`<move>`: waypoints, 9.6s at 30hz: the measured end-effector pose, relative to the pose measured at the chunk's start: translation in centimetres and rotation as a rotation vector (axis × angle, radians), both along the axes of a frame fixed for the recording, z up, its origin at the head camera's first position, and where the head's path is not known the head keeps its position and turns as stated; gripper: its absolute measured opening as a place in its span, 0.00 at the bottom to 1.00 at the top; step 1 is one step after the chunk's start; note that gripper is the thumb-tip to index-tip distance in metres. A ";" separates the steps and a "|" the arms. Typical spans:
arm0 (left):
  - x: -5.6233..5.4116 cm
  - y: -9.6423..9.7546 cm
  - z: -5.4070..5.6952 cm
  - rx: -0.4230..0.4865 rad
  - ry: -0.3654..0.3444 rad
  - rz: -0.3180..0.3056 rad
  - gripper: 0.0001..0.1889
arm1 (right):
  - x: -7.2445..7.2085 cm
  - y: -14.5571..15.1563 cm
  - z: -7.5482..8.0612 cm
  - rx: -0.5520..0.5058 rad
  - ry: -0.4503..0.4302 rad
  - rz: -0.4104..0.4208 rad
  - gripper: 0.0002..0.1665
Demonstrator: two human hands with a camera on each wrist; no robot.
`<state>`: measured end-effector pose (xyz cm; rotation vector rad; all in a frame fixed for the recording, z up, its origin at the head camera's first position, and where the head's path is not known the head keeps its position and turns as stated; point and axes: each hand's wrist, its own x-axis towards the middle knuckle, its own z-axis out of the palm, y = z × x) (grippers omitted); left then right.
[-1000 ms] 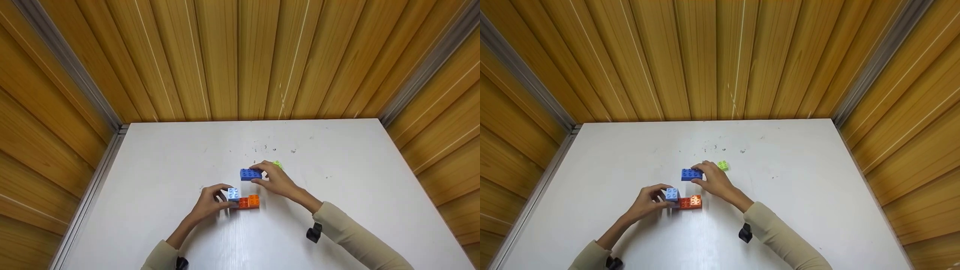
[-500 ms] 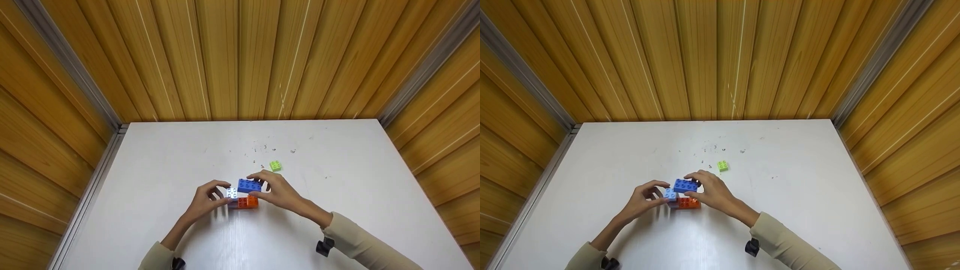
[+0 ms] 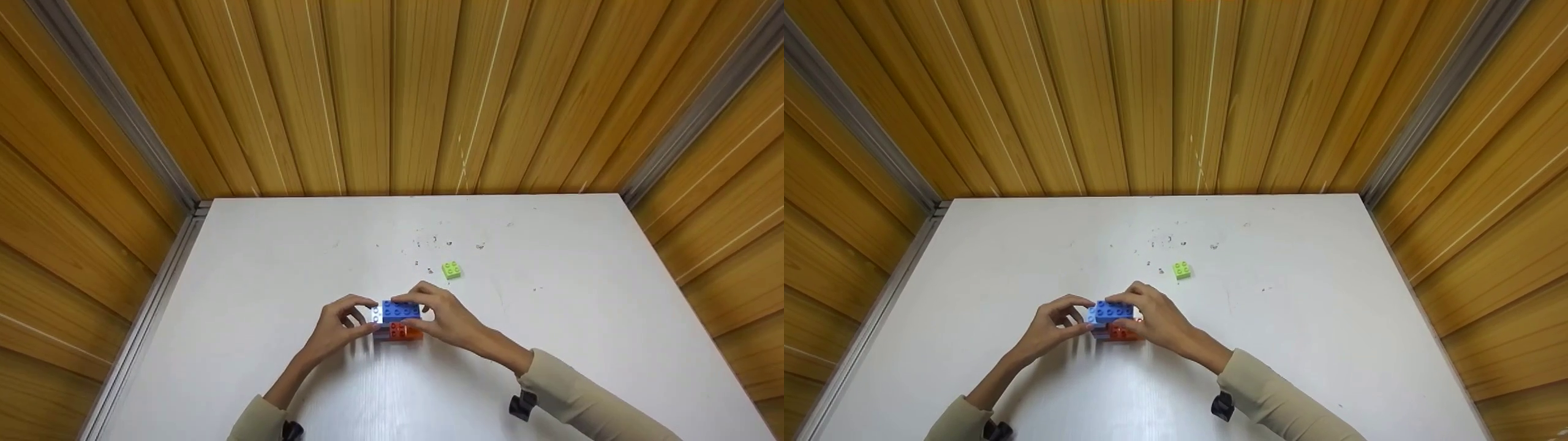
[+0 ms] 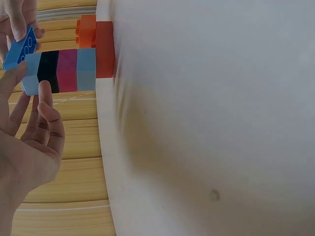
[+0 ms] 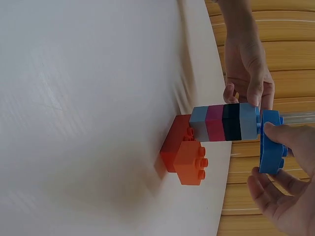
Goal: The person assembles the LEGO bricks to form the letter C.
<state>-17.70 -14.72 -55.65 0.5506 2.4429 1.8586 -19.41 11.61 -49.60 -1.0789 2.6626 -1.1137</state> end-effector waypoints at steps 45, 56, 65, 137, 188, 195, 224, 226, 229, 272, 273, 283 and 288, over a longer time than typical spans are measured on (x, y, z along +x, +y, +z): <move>0.1 0.1 0.0 -0.007 -0.009 0.019 0.18 | -3.0 3.4 1.7 -0.065 -0.096 -0.075 0.27; 0.1 0.1 -0.1 -0.018 0.003 0.026 0.18 | -7.1 7.4 -3.0 -0.112 -0.059 -0.294 0.23; 0.3 0.2 0.1 -0.013 -0.018 0.036 0.19 | -8.2 8.1 -5.8 -0.112 -0.054 -0.368 0.28; 0.2 2.8 3.0 -0.308 0.276 0.040 0.15 | -0.2 4.4 -4.6 -0.130 -0.199 -0.075 0.21; -0.5 2.5 4.7 -0.529 0.357 -0.026 0.18 | 2.0 1.1 -7.2 -0.570 -0.207 -0.254 0.21; -0.6 2.5 4.7 -0.509 0.341 -0.032 0.18 | 2.0 0.9 -7.6 -0.577 -0.176 -0.289 0.22; 0.4 1.3 0.6 -0.123 0.083 -0.084 0.28 | 2.2 1.7 -5.6 -0.508 -0.161 -0.312 0.18; 0.5 1.3 0.4 -0.118 0.064 -0.087 0.27 | 2.2 1.7 -5.4 -0.482 -0.212 -0.326 0.18; 0.6 1.2 0.1 -0.117 0.025 -0.107 0.29 | 1.9 1.9 -6.1 -0.423 -0.293 -0.362 0.19; -2.7 1.5 -0.8 -0.419 -0.035 -0.302 0.47 | -0.6 6.2 -6.7 -0.160 -0.581 0.039 0.49; -3.1 1.5 -0.8 -0.419 -0.034 -0.302 0.47 | -1.0 6.1 -6.7 -0.160 -0.582 0.037 0.49; -7.6 2.3 0.0 -0.480 -0.058 -0.261 0.47 | -5.7 5.5 -5.0 -0.093 -0.588 -0.049 0.48; -9.4 2.6 0.3 -0.482 -0.116 -0.218 0.46 | -7.5 5.0 -4.6 -0.069 -0.611 -0.086 0.48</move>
